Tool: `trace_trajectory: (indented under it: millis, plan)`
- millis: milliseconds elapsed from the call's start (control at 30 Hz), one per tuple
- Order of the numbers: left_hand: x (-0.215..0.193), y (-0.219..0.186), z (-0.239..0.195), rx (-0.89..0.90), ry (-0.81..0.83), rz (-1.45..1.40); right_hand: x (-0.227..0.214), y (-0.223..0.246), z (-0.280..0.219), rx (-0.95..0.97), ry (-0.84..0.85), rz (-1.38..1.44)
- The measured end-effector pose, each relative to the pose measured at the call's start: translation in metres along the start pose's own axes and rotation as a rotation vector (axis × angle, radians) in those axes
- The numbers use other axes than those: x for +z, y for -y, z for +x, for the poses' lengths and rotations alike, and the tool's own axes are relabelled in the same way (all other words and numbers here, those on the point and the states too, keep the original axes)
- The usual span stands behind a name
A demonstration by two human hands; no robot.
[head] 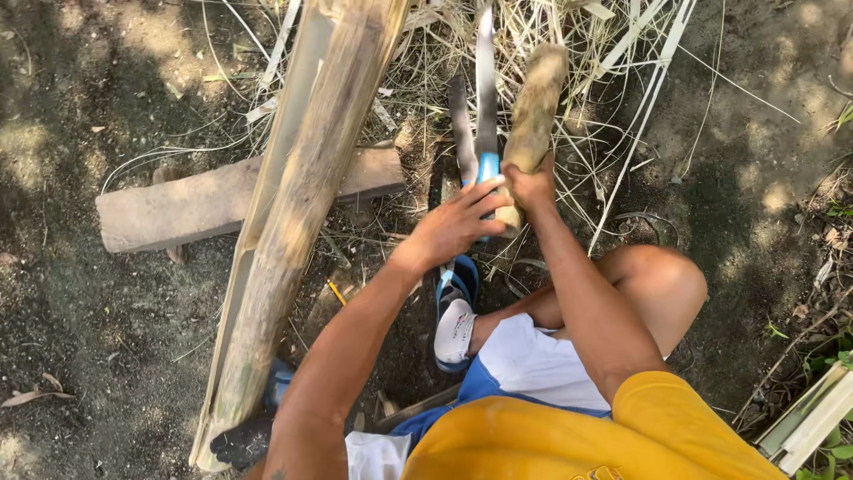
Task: The person marks a bamboo pole with a pencil, then uses a machete and a wooden mallet to split the pole into thin strips. The person repeatedly strikes the machete to drive it through the bamboo and separates the resulting strips.
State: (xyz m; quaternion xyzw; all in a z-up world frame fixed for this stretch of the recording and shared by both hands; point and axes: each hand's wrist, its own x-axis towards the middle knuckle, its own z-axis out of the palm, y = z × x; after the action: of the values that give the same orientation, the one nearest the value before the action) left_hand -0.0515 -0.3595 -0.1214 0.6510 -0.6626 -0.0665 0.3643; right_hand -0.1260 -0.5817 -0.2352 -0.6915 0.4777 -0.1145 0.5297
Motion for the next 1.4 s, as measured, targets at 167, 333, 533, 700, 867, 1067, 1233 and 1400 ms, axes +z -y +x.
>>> trace_trajectory:
  millis: [167,333,533,700,867,1067,1233,1400]
  plan:
    - [0.064,0.031,-0.017,-0.071,0.072,0.011,0.019,-0.051,0.005,0.184,0.017,-0.216]
    - [0.098,0.049,-0.043,-0.161,0.093,-0.006,0.021,-0.062,0.003,0.399,0.005,-0.485]
    - [0.114,0.060,-0.071,-0.289,0.230,0.048,0.035,-0.126,0.019,-0.037,-0.155,-0.572]
    - [0.117,0.063,-0.077,-0.413,0.225,0.089,0.090,-0.151,0.012,-0.077,0.195,-0.512]
    - [0.087,0.044,-0.079,-0.542,0.243,0.103,0.097,-0.135,-0.005,-0.171,0.058,-0.638]
    - [0.064,0.026,-0.082,-0.638,0.198,0.097,0.103,-0.089,-0.010,0.075,0.122,-0.656]
    - [0.057,0.017,-0.086,-0.663,-0.055,0.061,0.112,-0.044,-0.063,0.101,0.102,-0.229]
    - [0.023,0.003,-0.131,-0.792,-0.217,0.138,0.117,-0.001,-0.121,-0.411,-0.035,-0.124]
